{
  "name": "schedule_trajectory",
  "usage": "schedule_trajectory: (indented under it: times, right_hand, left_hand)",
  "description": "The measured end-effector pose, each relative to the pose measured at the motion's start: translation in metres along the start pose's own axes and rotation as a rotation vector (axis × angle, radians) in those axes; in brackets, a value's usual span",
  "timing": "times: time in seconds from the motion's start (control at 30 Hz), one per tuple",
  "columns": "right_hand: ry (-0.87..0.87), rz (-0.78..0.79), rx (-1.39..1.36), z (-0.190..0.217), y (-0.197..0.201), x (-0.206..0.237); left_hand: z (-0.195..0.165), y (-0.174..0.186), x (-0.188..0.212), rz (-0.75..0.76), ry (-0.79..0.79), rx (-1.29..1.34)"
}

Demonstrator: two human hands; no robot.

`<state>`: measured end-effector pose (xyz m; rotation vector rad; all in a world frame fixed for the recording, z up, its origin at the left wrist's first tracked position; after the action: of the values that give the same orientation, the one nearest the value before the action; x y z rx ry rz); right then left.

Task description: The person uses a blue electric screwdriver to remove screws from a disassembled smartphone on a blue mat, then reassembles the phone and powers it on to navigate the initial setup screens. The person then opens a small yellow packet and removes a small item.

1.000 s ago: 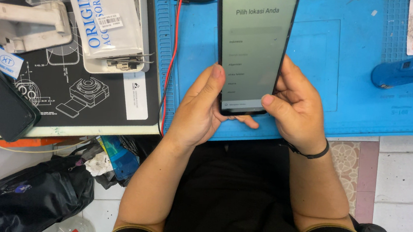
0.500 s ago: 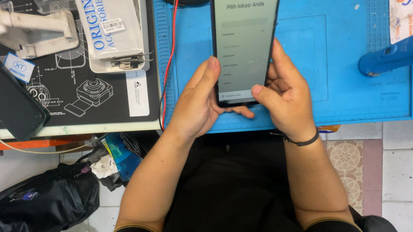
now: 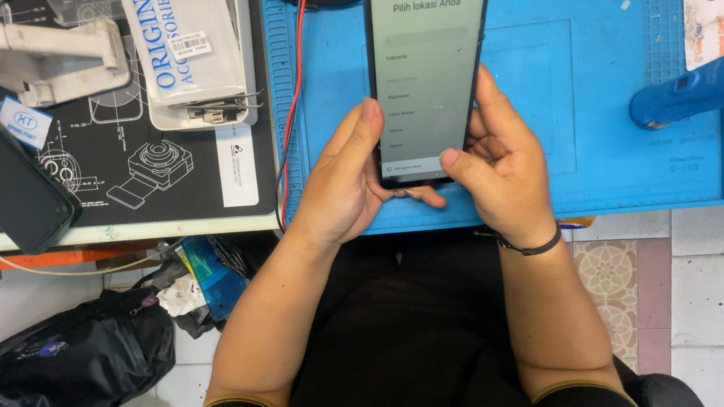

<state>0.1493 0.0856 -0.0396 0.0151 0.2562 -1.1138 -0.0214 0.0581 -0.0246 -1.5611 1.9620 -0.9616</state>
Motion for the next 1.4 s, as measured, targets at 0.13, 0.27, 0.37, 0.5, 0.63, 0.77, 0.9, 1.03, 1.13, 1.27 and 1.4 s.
schedule_trajectory:
  times: [0.13,0.27,0.37,0.5,0.63,0.77,0.9,1.03,1.13,1.27,1.4]
  right_hand:
    - [-0.001,-0.004,0.026,0.0018,0.0004,0.0013]
    - [0.003,-0.005,0.017,0.0032,-0.0002,0.0016]
    - [-0.003,-0.004,0.027,0.0035,0.0000,0.0022]
    - [-0.023,-0.016,0.028,0.0040,0.0014,0.0044]
    - [-0.015,-0.026,0.032,0.0042,0.0028,0.0042]
    - [0.001,-0.017,0.029,0.0023,0.0024,0.0027]
    - [0.007,-0.006,0.000,0.0011,0.0010,0.0042]
    - [-0.014,0.009,0.023,0.0012,-0.0001,0.0047]
    - [-0.027,0.019,0.011,0.0016,-0.0018,0.0044]
    - [0.008,0.013,-0.008,0.0024,-0.0039,0.0036]
    - [-0.116,-0.100,-0.302,-0.0025,-0.0022,0.0037]
  left_hand:
    - [-0.0004,-0.0013,0.0001,0.005,0.008,0.009]
    - [-0.0006,-0.0038,-0.0002,0.002,-0.001,-0.010]
    - [-0.0001,-0.0050,-0.0003,-0.013,0.001,-0.025]
    - [0.0018,-0.0058,0.0005,-0.026,0.016,-0.019]
    - [0.0025,-0.0068,-0.0005,-0.009,0.019,0.006]
    - [0.0021,-0.0063,-0.0018,-0.021,0.030,0.008]
    - [0.0008,-0.0062,0.0010,-0.002,0.019,0.031]
    - [-0.0002,-0.0042,0.0018,-0.025,0.016,0.024]
    - [-0.0010,-0.0029,0.0030,-0.043,0.021,0.035]
    - [-0.0023,-0.0025,0.0053,-0.021,0.012,0.054]
    - [-0.0021,0.0008,0.0047,-0.028,0.027,0.059]
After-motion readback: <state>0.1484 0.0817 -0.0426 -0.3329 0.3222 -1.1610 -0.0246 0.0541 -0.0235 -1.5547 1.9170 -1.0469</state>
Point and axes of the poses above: each hand's wrist, its own x-axis away from the middle knuckle, its own y-axis out of the back of the hand, z = x × y, the point moved 3 cm from there along -x, towards the middle knuckle, and after that the axes turned 5 degrees about x, right-handed, at the moved point
